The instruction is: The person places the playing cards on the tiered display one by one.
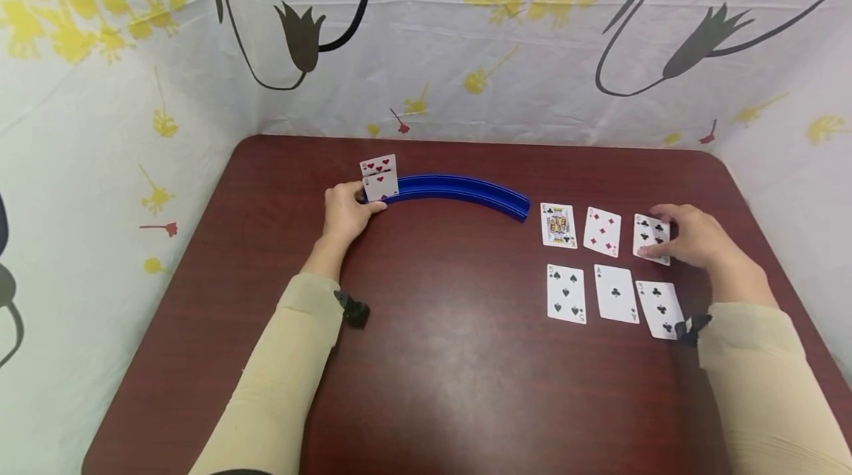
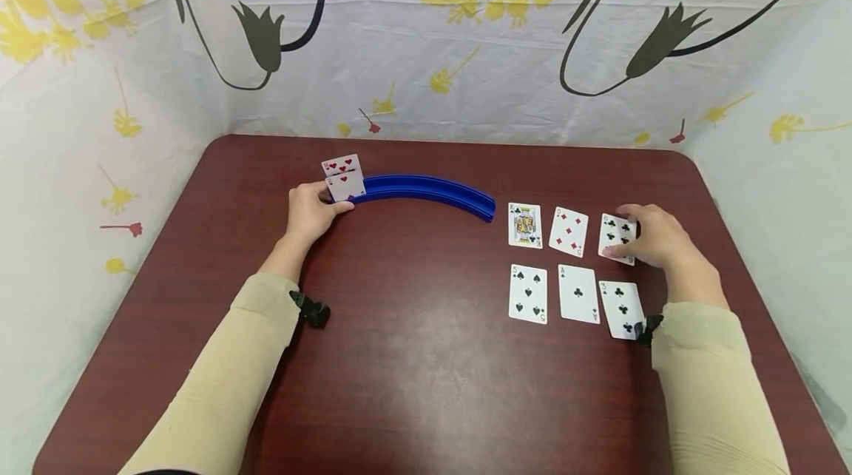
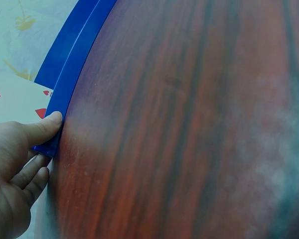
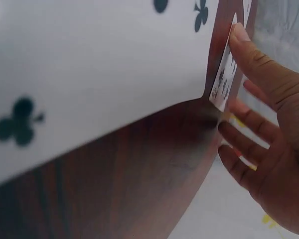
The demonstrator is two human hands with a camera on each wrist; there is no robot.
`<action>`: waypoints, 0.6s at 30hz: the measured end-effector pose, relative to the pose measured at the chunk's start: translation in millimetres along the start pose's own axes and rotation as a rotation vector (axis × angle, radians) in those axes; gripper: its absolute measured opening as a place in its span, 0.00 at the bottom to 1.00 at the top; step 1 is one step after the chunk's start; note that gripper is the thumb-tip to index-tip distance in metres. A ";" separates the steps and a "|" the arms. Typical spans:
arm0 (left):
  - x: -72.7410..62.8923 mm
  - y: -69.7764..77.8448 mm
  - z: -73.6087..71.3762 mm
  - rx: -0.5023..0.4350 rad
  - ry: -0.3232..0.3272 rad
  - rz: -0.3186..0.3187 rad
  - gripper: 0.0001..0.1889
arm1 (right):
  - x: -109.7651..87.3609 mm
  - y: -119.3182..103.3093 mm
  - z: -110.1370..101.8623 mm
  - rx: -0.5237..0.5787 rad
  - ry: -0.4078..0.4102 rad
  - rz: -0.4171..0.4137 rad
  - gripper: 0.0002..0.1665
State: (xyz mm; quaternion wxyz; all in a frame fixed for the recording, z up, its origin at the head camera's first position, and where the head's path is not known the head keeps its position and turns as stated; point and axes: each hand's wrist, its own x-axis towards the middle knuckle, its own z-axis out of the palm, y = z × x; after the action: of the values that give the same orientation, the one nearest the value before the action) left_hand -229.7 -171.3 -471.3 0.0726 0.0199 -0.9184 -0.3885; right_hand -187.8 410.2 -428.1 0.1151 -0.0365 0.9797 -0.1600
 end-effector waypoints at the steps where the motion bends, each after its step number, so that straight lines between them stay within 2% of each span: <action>1: 0.0 0.1 0.1 0.000 0.000 0.000 0.21 | -0.4 0.3 -0.1 -0.008 0.000 0.009 0.59; 6: -0.9 2.3 -0.2 0.000 -0.001 0.004 0.20 | -2.9 1.4 -1.4 -0.037 0.001 0.049 0.65; 11: -1.7 3.3 -1.0 0.006 -0.002 -0.002 0.21 | -2.7 -0.2 0.1 -0.013 0.027 0.057 0.65; 14: -1.9 2.9 -1.3 0.006 -0.006 -0.004 0.21 | -2.4 -0.3 2.3 0.003 0.061 0.062 0.61; 18: -1.6 2.2 -2.0 0.003 -0.005 -0.002 0.21 | -2.1 -0.7 3.8 0.010 0.121 0.054 0.50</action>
State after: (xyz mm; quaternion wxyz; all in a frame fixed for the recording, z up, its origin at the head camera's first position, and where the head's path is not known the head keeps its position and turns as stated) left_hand -227.7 -171.0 -468.6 0.0700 0.0201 -0.9192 -0.3871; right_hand -184.9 408.6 -430.9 0.0600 0.0003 0.9847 -0.1635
